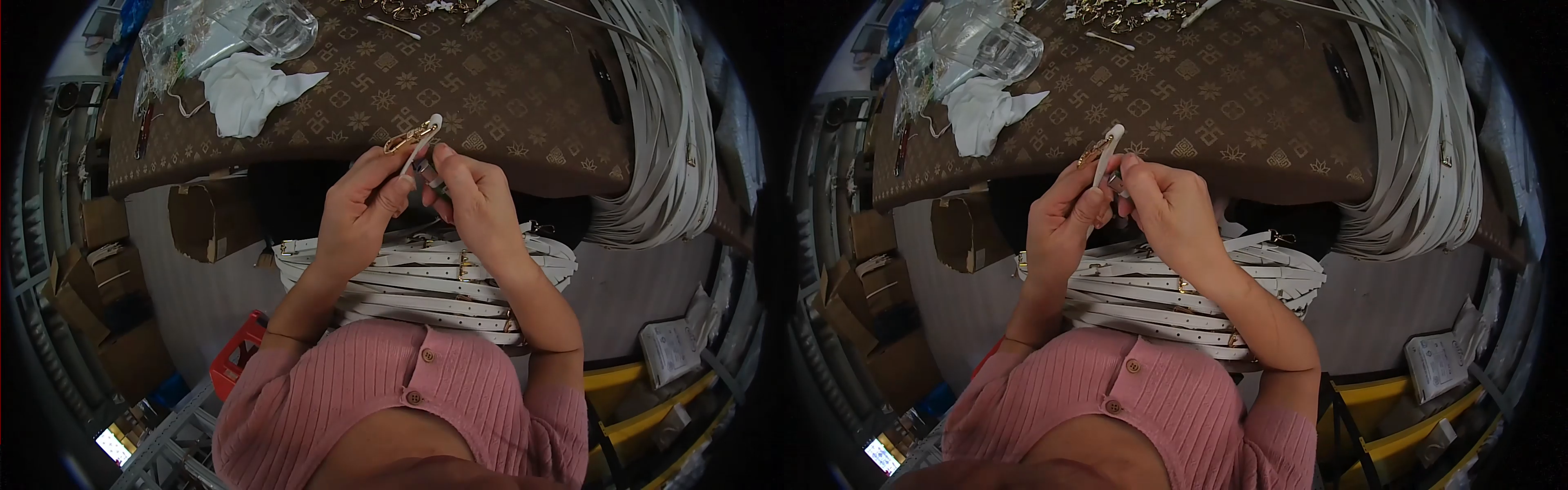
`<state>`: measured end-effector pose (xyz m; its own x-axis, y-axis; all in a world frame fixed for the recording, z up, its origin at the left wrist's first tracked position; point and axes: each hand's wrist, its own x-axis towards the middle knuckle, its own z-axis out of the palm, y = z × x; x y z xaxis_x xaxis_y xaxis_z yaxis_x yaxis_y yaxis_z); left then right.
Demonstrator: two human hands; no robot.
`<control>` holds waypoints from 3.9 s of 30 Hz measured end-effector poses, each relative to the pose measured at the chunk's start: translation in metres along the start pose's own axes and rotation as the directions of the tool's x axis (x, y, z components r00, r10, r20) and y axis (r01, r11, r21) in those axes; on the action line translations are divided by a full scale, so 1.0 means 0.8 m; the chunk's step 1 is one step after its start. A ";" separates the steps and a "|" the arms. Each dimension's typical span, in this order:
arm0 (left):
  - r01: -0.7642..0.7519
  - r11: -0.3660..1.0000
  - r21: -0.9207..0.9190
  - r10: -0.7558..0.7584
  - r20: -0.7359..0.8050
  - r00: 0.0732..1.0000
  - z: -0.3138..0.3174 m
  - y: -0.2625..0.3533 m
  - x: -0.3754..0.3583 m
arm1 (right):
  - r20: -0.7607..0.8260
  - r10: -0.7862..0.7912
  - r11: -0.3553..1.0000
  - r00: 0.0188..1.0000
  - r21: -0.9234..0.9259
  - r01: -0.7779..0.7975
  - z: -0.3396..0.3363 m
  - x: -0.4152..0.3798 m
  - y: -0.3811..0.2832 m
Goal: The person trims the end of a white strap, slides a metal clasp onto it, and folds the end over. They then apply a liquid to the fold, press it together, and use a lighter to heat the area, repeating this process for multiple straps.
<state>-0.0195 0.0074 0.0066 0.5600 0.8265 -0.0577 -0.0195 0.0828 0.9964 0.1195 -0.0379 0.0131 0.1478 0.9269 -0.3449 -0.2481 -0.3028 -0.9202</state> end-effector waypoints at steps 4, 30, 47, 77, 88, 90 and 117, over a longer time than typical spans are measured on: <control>-0.009 1.000 0.006 0.009 -0.007 1.000 0.002 0.002 0.000 | -0.010 -0.033 0.998 0.999 -0.048 0.032 0.001 -0.002 -0.003; 0.175 0.977 -0.120 -0.165 0.091 0.982 -0.006 0.024 -0.009 | -0.224 -0.779 0.193 0.585 -0.974 -0.116 -0.176 0.049 -0.037; 0.294 0.933 -0.207 -0.250 0.213 0.945 -0.008 0.034 -0.013 | 0.258 -0.750 0.171 0.609 -0.814 0.555 -0.026 -0.023 -0.003; 0.322 0.924 -0.207 -0.279 0.211 0.937 -0.010 0.038 -0.014 | 0.064 -0.810 0.288 0.584 -0.823 0.489 -0.040 -0.019 0.002; 0.310 0.923 -0.229 -0.246 0.271 0.931 -0.011 0.034 -0.012 | -0.228 -0.760 0.141 0.609 -0.972 -0.188 -0.147 0.022 -0.007; 0.308 0.926 -0.217 -0.250 0.258 0.933 -0.011 0.035 -0.012 | -0.199 -0.761 0.097 0.618 -0.976 -0.194 -0.149 0.026 -0.003; 0.137 0.950 -0.280 -0.115 0.094 0.989 -0.014 0.010 -0.005 | 0.148 -0.199 0.970 0.969 -0.112 0.216 -0.013 -0.014 -0.023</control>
<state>-0.0312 0.0115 0.0142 0.6337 0.7556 -0.1658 -0.1734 0.3476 0.9215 0.1326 -0.0452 0.0321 0.0504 0.9910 -0.1239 -0.1013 -0.1183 -0.9878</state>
